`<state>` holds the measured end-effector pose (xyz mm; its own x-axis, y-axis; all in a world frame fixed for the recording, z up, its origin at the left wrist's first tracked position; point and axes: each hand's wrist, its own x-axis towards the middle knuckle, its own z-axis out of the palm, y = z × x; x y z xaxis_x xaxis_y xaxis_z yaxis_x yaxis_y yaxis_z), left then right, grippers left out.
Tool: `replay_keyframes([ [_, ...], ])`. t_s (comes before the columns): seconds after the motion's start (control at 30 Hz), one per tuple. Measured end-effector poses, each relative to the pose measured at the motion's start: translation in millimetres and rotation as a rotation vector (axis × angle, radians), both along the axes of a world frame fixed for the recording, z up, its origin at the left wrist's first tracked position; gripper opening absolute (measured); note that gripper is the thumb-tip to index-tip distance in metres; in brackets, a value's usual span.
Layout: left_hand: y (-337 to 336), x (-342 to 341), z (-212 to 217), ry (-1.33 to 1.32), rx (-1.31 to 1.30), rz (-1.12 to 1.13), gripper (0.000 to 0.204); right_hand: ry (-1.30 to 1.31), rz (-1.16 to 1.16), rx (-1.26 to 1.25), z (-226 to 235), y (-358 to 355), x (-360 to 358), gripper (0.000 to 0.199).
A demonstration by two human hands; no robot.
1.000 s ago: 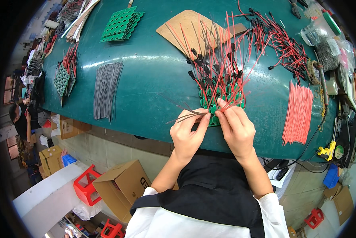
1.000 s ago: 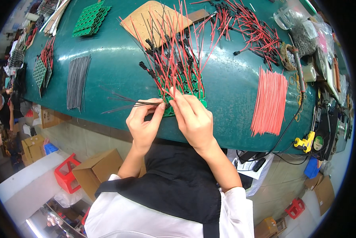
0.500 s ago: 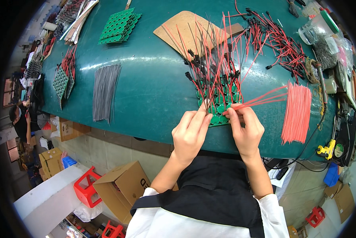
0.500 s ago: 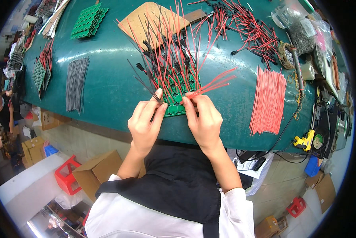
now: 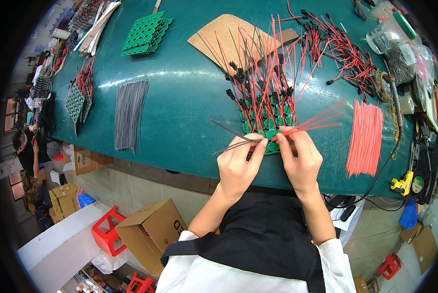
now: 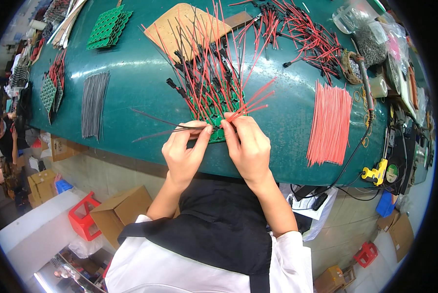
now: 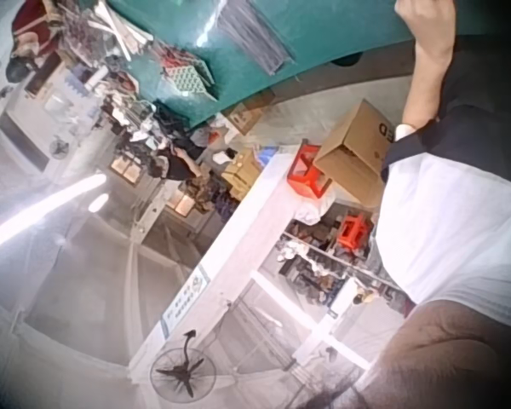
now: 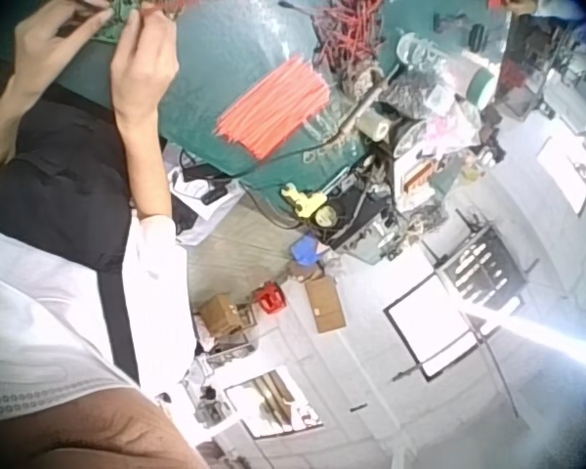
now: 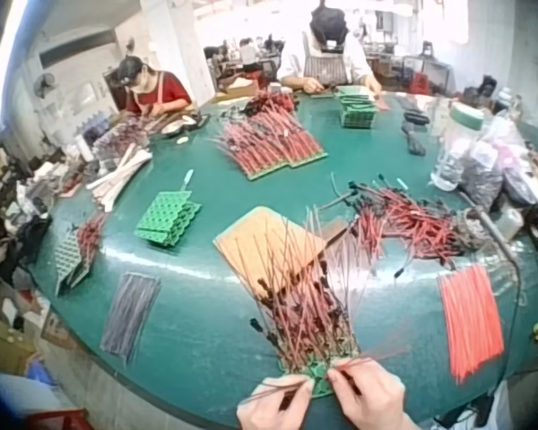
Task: The person inserts wires into a printed circuit board, then solders them in place with a soldering iron.
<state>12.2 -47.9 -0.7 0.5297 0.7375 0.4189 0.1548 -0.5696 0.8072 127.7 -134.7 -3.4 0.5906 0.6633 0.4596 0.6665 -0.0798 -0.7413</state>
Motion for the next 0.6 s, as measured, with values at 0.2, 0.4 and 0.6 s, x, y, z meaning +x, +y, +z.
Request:
replay_keyframes([
  [0.2,-1,0,1,0.026,0.008,0.003,0.013,-0.155,0.039,-0.042,1,1,0,0.032],
  [0.4,-1,-1,-1,0.027,0.015,0.019,0.012,-0.222,0.024,0.012,9,4,1,0.022],
  [0.6,0,2,-2,0.003,0.034,0.012,0.012,-0.038,-0.047,-0.015,5,-11,10,0.016],
])
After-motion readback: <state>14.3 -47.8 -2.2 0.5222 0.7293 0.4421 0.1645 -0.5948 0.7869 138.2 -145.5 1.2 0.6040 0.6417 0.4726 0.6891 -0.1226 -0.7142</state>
